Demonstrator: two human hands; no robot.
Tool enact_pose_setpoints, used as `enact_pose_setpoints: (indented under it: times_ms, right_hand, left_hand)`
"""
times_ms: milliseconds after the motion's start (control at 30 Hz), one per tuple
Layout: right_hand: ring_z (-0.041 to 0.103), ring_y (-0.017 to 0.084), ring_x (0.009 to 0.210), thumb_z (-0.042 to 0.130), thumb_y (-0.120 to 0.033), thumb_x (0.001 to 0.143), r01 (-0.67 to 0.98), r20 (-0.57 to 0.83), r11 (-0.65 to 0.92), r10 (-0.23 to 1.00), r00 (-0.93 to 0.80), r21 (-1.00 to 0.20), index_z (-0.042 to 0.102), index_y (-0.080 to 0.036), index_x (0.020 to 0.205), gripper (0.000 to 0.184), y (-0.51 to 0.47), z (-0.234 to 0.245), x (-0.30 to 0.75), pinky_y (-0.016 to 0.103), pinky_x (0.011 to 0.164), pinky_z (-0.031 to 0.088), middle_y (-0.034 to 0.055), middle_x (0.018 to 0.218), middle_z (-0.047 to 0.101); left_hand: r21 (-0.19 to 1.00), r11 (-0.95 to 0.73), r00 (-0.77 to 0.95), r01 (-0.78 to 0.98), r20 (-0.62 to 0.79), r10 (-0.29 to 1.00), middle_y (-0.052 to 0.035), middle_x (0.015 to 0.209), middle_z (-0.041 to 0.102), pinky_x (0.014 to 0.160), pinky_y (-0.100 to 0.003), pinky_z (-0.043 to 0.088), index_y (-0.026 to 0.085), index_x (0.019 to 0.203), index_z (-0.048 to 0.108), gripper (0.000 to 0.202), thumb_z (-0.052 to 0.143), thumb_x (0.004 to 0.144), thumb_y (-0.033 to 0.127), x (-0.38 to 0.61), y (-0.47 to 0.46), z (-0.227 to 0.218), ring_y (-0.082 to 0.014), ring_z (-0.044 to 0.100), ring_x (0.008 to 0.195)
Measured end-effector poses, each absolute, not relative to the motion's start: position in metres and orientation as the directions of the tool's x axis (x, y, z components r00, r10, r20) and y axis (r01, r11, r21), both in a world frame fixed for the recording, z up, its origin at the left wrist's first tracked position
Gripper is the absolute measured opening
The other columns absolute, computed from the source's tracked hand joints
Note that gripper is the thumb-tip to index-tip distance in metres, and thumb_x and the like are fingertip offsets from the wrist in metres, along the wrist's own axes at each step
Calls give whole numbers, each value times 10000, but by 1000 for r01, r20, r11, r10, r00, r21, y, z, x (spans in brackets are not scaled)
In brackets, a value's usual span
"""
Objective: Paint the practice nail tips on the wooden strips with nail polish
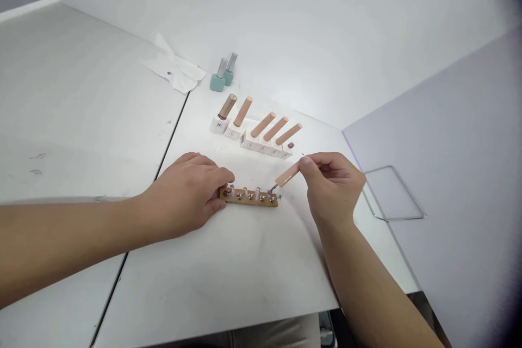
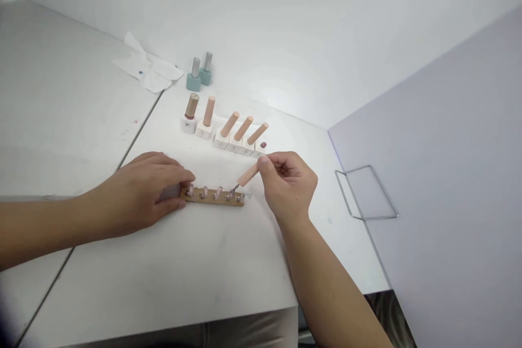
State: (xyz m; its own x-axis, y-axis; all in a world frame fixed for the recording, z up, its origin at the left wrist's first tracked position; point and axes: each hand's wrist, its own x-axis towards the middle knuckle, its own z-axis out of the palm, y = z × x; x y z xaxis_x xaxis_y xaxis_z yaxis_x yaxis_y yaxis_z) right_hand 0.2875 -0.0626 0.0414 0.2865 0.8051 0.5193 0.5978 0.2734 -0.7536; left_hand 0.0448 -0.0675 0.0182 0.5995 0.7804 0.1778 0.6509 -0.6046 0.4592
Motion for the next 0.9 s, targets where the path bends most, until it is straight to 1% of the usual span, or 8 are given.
enact_pose_setpoints:
  times_ms: [167,267,367,467,567,733,900]
  right_hand:
    - [550,114,581,679,-229,696,629,546,255,773,324,-734,649,-193,672,53,-60,42,287,276,547,458,-22,622,621]
    - [553,116,580,674,-215,701,582,572,316,753,327,-749,645,-194,681,41,-60,42,290,278,546,465,-22,616,615]
    - [550,115,570,663,-185,699,541,581,368,758,295,-756,637,-199,669,43,-62,43,292,283,551,472,-29,598,601]
    - [541,109,558,661,-167,693,547,548,348,796,256,-762,632,-200,656,57,-64,43,291,272,531,457,-32,598,603]
    - [531,102,544,663,-182,700,574,510,299,824,248,-762,631,-197,656,57,-64,43,288,259,509,437,-31,603,613]
    - [565,112,584,675,-235,718,636,546,270,788,285,-723,649,-194,693,54,-61,41,289,275,550,473,-23,638,627]
    - [570,116,592,672,-238,730,634,600,321,746,288,-704,643,-195,707,57,-62,40,292,281,556,480,-19,641,621]
  left_hand:
    - [460,-605,601,650,176,779,-3,884,681,891,-371,405,225,937,616,156,554,797,254,45,-67,19,-217,595,940]
    - [463,-607,605,645,176,777,-6,881,680,897,-376,403,223,936,610,152,546,800,248,45,-66,19,-217,595,936]
    - [466,-609,606,642,178,775,-6,883,682,891,-378,407,228,939,609,155,546,799,249,45,-66,19,-220,598,933]
    - [460,-609,603,646,181,777,-11,897,684,888,-374,411,226,928,611,146,549,798,250,45,-67,20,-223,598,943]
    - [458,-609,604,648,178,777,-8,906,686,892,-372,411,225,920,614,138,547,801,248,46,-67,21,-220,600,945]
    - [457,-609,609,649,169,775,-8,925,687,888,-373,407,227,926,613,141,551,803,257,46,-67,21,-228,595,963]
    - [473,-606,612,640,162,774,-1,884,684,893,-375,399,222,913,603,123,553,801,230,46,-67,22,-215,596,931]
